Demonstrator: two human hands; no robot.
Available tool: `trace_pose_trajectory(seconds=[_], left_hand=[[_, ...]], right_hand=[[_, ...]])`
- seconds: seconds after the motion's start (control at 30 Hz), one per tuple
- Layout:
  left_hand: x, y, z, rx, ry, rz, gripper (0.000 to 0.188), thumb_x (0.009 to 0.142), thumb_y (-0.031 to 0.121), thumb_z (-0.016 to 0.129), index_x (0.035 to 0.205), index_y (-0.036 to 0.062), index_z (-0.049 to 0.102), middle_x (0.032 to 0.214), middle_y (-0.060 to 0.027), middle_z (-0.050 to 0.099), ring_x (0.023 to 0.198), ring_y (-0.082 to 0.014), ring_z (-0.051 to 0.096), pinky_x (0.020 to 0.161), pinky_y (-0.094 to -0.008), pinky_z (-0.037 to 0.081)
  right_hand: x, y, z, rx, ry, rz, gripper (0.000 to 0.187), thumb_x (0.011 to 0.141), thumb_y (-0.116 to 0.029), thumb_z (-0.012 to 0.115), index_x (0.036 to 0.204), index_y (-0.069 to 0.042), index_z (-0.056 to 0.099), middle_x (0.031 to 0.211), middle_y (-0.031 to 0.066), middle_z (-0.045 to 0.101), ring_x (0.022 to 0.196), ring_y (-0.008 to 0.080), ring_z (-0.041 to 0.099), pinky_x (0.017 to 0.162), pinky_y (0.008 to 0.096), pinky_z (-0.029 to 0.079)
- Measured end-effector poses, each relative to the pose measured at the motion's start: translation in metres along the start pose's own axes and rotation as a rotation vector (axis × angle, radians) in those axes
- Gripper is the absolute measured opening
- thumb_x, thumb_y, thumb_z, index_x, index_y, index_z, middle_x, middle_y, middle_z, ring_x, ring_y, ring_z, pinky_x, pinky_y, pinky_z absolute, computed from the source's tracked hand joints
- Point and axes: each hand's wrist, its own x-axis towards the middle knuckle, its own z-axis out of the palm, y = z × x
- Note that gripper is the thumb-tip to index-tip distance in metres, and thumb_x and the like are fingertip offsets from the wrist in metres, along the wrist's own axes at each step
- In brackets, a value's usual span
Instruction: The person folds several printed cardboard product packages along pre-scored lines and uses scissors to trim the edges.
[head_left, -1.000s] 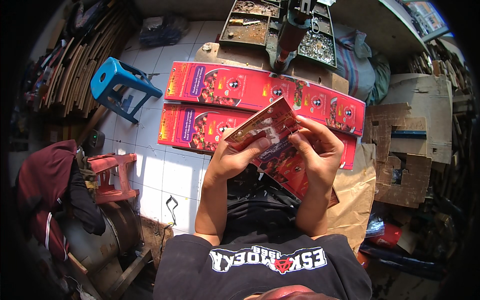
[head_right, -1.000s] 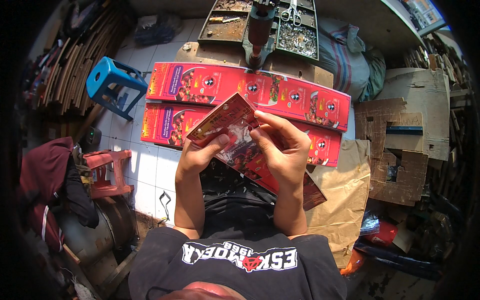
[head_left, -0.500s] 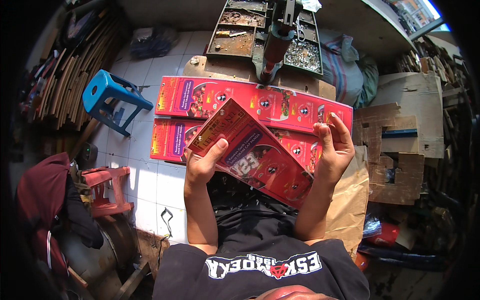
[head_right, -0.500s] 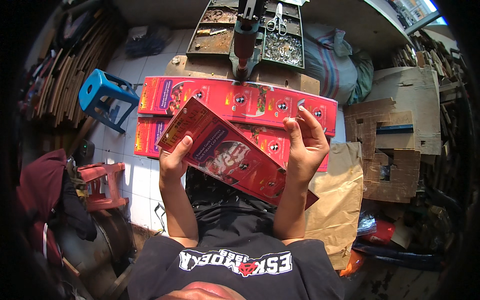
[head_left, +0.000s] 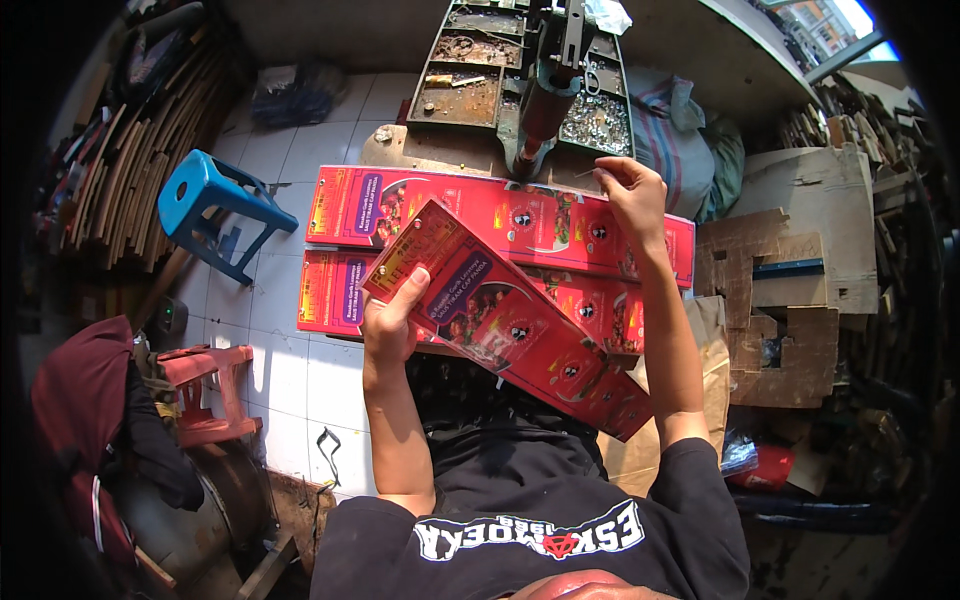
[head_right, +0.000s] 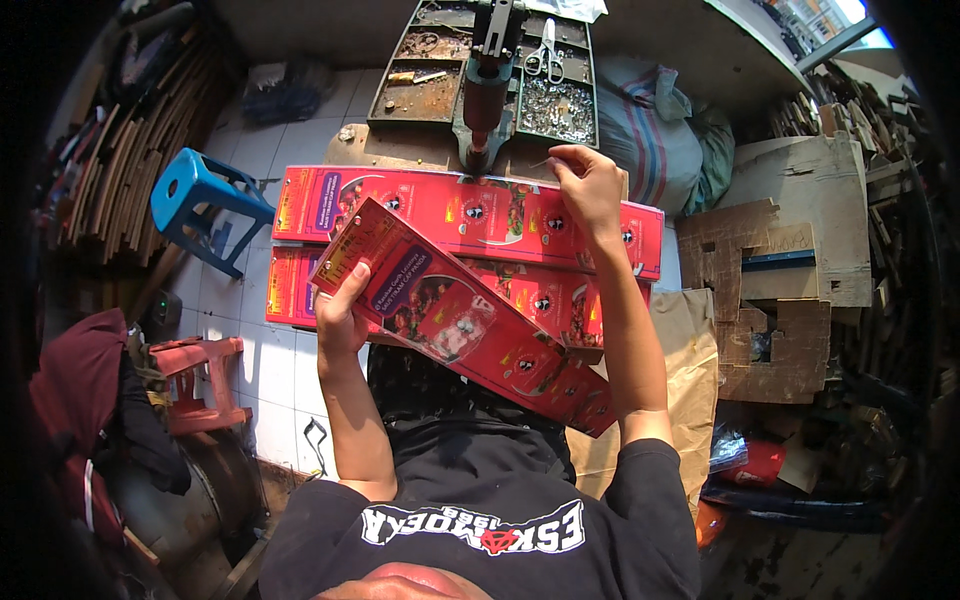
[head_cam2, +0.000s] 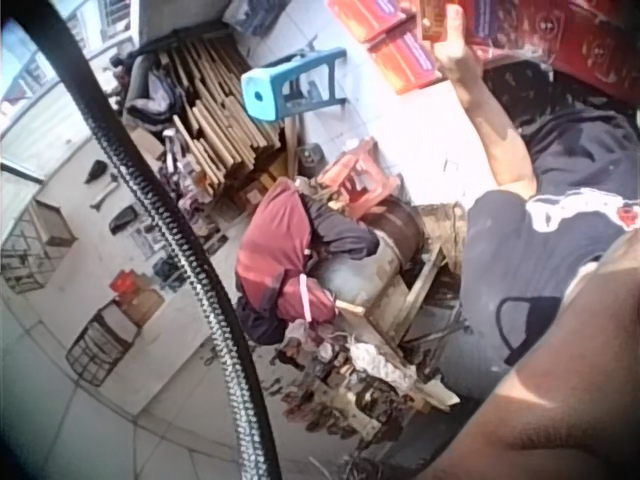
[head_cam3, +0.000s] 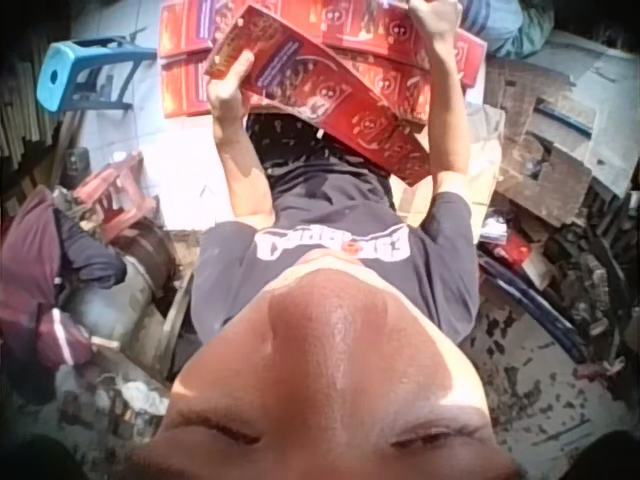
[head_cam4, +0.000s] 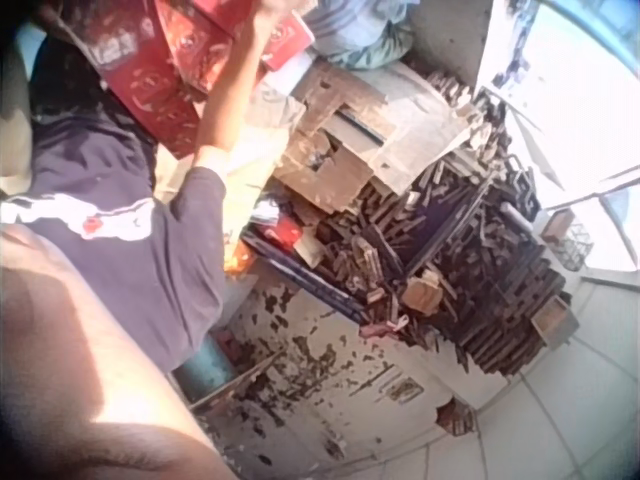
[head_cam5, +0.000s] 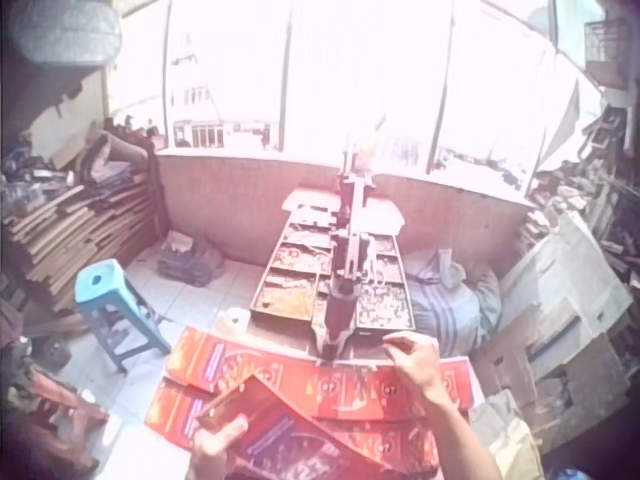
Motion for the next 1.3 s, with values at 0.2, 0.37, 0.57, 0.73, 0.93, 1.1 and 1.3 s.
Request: trace_pose_trajectory(seconds=[0.2,0.37,0.57,0.73,0.93,1.1,1.3], left_hand=[[0.003,-0.002,0.002,-0.016,-0.003,-0.018,0.035,0.088,0.004,0.057,0.122,-0.005,0.054,0.11,-0.0162,0.063,0.098,-0.0208,0.063,0.086,-0.0325,0.052],[0.0,0.005,0.005,0.031,0.012,0.001,0.036,0.088,0.006,0.057,0.122,-0.0064,0.053,0.109,-0.0179,0.064,0.097,-0.0219,0.064,0.086,-0.0331,0.051],[0.006,0.005,0.005,0.019,-0.027,-0.045,0.036,0.088,0.006,0.057,0.121,-0.0071,0.053,0.11,-0.0188,0.064,0.098,-0.0233,0.063,0.088,-0.0345,0.05],[0.007,-0.001,-0.001,0.015,0.019,-0.068,0.036,0.087,0.005,0.059,0.121,-0.0045,0.055,0.109,-0.0153,0.064,0.099,-0.0212,0.062,0.088,-0.0332,0.049],[0.007,-0.002,-0.004,-0.026,0.068,-0.08,0.033,0.086,0.005,0.061,0.118,-0.004,0.057,0.106,-0.0131,0.065,0.097,-0.0194,0.062,0.087,-0.0321,0.048],[0.002,0.001,-0.008,-0.017,0.024,-0.059,0.037,0.087,0.004,0.06,0.122,-0.0042,0.054,0.11,-0.015,0.064,0.1,-0.0204,0.062,0.089,-0.0327,0.048],[0.006,-0.001,0.002,-0.083,-0.02,-0.053,0.035,0.088,0.006,0.06,0.121,-0.004,0.055,0.109,-0.0143,0.064,0.097,-0.0193,0.063,0.085,-0.0309,0.05]], right_hand=[[0.026,0.0,0.018,-0.069,-0.117,0.044,0.017,0.077,-0.01,0.069,0.093,-0.004,0.072,0.082,0.0108,0.071,0.074,0.014,0.068,0.07,0.0256,0.051],[0.049,-0.029,0.014,-0.447,-0.042,0.037,0.021,0.08,-0.027,0.067,0.094,-0.014,0.073,0.09,0.0084,0.071,0.087,0.0259,0.067,0.078,0.035,0.05],[0.16,-0.014,0.034,-0.637,0.073,-0.001,0.026,0.077,-0.034,0.064,0.098,-0.021,0.072,0.097,0.0094,0.07,0.094,0.0293,0.066,0.084,0.0385,0.051],[0.207,0.003,0.059,-0.803,0.084,0.114,0.035,0.071,-0.029,0.063,0.098,-0.008,0.071,0.106,0.0171,0.067,0.104,0.0302,0.063,0.088,0.0396,0.05],[0.22,0.002,0.066,-0.797,0.165,0.109,0.035,0.07,-0.029,0.063,0.094,-0.004,0.07,0.102,0.0171,0.068,0.098,0.0289,0.066,0.086,0.0392,0.051],[0.233,-0.008,0.034,-0.69,-0.131,0.232,0.036,0.066,-0.03,0.067,0.088,-0.002,0.069,0.088,0.0151,0.07,0.08,0.0239,0.07,0.077,0.0346,0.054],[0.191,0.033,-0.065,0.773,-0.377,0.323,0.023,0.086,-0.018,0.068,0.102,-0.002,0.062,0.095,0.0074,0.067,0.084,0.0143,0.065,0.076,0.0257,0.052]])
